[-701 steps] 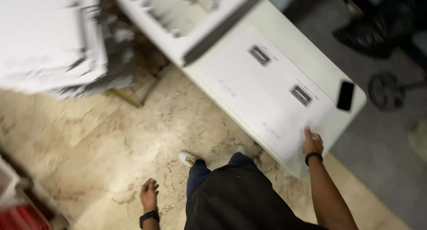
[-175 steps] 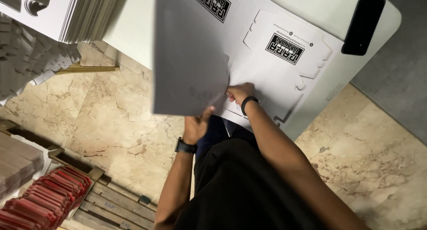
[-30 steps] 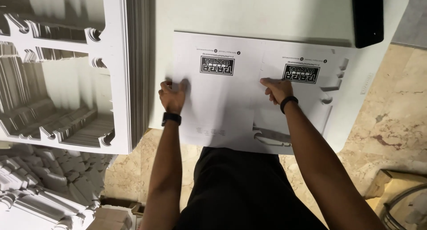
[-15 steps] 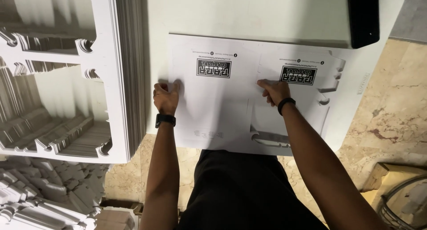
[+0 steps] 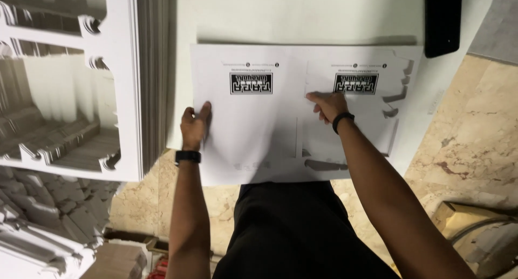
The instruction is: Removing the outer waste frames from die-cut cardboard sheets and stacking the finished products.
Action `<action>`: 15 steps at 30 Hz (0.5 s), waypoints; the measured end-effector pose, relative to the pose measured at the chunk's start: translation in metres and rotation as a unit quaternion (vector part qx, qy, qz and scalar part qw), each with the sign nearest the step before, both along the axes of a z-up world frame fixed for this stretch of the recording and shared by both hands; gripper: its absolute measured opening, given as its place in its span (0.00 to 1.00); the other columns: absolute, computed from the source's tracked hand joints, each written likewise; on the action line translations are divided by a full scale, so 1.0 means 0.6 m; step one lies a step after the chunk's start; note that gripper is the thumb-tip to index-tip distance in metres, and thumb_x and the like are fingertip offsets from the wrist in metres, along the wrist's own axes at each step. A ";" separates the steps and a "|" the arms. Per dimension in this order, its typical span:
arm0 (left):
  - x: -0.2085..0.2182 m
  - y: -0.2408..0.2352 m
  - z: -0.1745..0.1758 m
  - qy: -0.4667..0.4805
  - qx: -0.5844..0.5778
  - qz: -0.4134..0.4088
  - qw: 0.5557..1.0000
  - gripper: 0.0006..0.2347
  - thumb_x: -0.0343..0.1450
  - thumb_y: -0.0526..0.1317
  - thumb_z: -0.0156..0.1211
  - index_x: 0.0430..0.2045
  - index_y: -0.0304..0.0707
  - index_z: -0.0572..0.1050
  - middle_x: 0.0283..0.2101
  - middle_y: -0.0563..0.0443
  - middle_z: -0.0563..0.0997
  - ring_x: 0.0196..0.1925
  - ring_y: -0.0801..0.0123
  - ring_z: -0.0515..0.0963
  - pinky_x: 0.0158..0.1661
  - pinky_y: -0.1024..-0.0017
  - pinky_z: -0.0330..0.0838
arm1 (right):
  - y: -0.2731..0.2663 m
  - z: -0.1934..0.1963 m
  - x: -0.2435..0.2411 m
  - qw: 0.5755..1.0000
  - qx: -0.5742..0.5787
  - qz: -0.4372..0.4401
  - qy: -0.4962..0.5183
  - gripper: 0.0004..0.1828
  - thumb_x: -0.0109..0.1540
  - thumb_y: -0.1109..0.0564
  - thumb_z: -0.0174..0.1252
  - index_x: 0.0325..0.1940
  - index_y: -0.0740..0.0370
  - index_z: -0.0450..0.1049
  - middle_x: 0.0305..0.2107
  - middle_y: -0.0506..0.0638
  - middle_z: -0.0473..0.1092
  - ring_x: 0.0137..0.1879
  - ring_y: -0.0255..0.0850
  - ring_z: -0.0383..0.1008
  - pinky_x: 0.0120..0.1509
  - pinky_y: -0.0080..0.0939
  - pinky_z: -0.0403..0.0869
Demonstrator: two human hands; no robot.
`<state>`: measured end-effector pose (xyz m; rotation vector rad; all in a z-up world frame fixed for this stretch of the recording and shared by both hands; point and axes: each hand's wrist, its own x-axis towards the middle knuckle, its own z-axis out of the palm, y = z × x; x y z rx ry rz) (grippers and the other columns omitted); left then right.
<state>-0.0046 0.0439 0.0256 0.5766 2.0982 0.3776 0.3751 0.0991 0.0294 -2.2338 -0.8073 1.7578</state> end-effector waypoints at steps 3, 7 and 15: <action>0.027 0.031 0.124 -0.058 0.023 -0.040 0.997 0.28 0.69 0.60 0.67 0.49 0.31 0.72 0.46 0.33 0.74 0.51 0.49 0.72 0.52 0.55 0.66 | -0.011 0.000 -0.003 1.000 0.004 0.000 0.003 0.17 0.56 0.46 0.67 0.40 0.61 0.80 0.22 0.57 0.75 0.16 0.40 0.70 0.12 0.33 0.68; 0.127 -0.009 0.274 -0.012 0.167 -0.233 0.958 0.17 0.69 0.54 0.65 0.28 0.37 0.82 0.21 0.42 0.80 0.24 0.56 0.79 0.28 0.62 0.72 | -0.013 -0.026 0.008 1.000 0.012 -0.011 0.016 0.18 0.55 0.46 0.68 0.42 0.60 0.81 0.22 0.58 0.76 0.16 0.40 0.70 0.11 0.33 0.68; 0.233 -0.058 0.367 0.115 0.236 -0.345 0.901 0.21 0.71 0.54 0.62 0.17 0.31 0.77 0.09 0.36 0.71 0.12 0.43 0.74 0.17 0.60 0.66 | -0.024 -0.084 0.037 0.999 0.033 0.015 0.019 0.17 0.58 0.47 0.58 0.24 0.62 0.80 0.14 0.56 0.73 0.12 0.39 0.69 0.12 0.34 0.66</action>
